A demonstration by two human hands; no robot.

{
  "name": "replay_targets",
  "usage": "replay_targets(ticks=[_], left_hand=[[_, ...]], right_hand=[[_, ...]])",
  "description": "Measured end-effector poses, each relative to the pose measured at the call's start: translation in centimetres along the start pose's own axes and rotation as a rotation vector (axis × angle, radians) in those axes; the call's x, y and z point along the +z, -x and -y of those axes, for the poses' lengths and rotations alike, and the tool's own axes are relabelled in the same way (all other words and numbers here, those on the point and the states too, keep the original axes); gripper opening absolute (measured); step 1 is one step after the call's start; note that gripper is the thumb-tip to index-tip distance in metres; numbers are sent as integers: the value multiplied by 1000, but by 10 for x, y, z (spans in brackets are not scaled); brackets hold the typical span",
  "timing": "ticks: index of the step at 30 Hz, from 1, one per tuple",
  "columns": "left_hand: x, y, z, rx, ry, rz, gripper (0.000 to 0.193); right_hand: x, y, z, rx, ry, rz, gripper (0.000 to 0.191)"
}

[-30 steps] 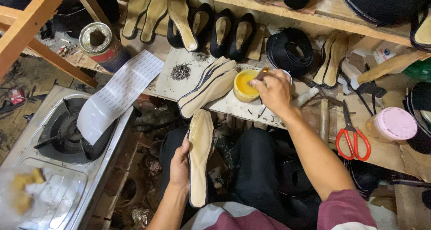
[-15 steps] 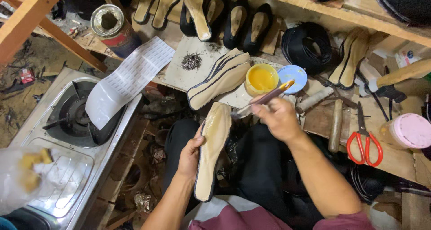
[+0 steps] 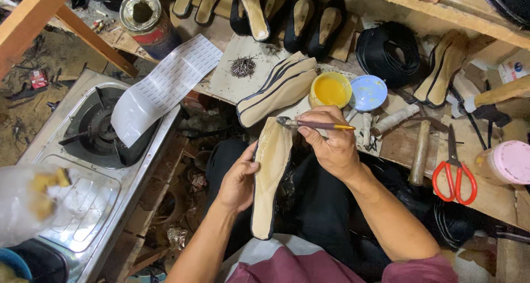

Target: The person opens a container of yellow glue and uses a brush to apply it to the edges of several shoe insoles. They handle each insole one at a time, dip the brush into the glue, and coat the perimeter before setting the insole aside.

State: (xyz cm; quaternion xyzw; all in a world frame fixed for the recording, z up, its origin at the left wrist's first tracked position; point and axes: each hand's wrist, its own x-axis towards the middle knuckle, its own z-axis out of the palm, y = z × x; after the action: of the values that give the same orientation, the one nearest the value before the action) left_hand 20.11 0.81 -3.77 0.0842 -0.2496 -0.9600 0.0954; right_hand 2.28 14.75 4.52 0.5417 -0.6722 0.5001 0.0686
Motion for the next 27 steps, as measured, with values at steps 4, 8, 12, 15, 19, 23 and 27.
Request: replay_targets(ticks=[4,8,12,15,19,23,27], left_hand=[[0,-3,-3,43,-26,-14,73],[1,-5,-7,20,-68,-56,72],[0,-5,-10,9,-61,-43,73],[-1,-6,-10,25,-24,-23,71],[-4,-11,-12,84,48,-34,71],[-5,-14,-12,70,-6,-107,70],[-2,-17,-13,93,-67,-88,71]], right_hand=[[-1,8,-6,185,-174,195,14],[-9,10,-13,309,-323,413,14],[-11,7,-19,360,-256,115,15],[-8,9,-19,450,-165,54,16],[-5,18,-14,270,-191,268,13],[-2,21,-6,214,-175,262,13],[7,21,7,125,-45,180,17]])
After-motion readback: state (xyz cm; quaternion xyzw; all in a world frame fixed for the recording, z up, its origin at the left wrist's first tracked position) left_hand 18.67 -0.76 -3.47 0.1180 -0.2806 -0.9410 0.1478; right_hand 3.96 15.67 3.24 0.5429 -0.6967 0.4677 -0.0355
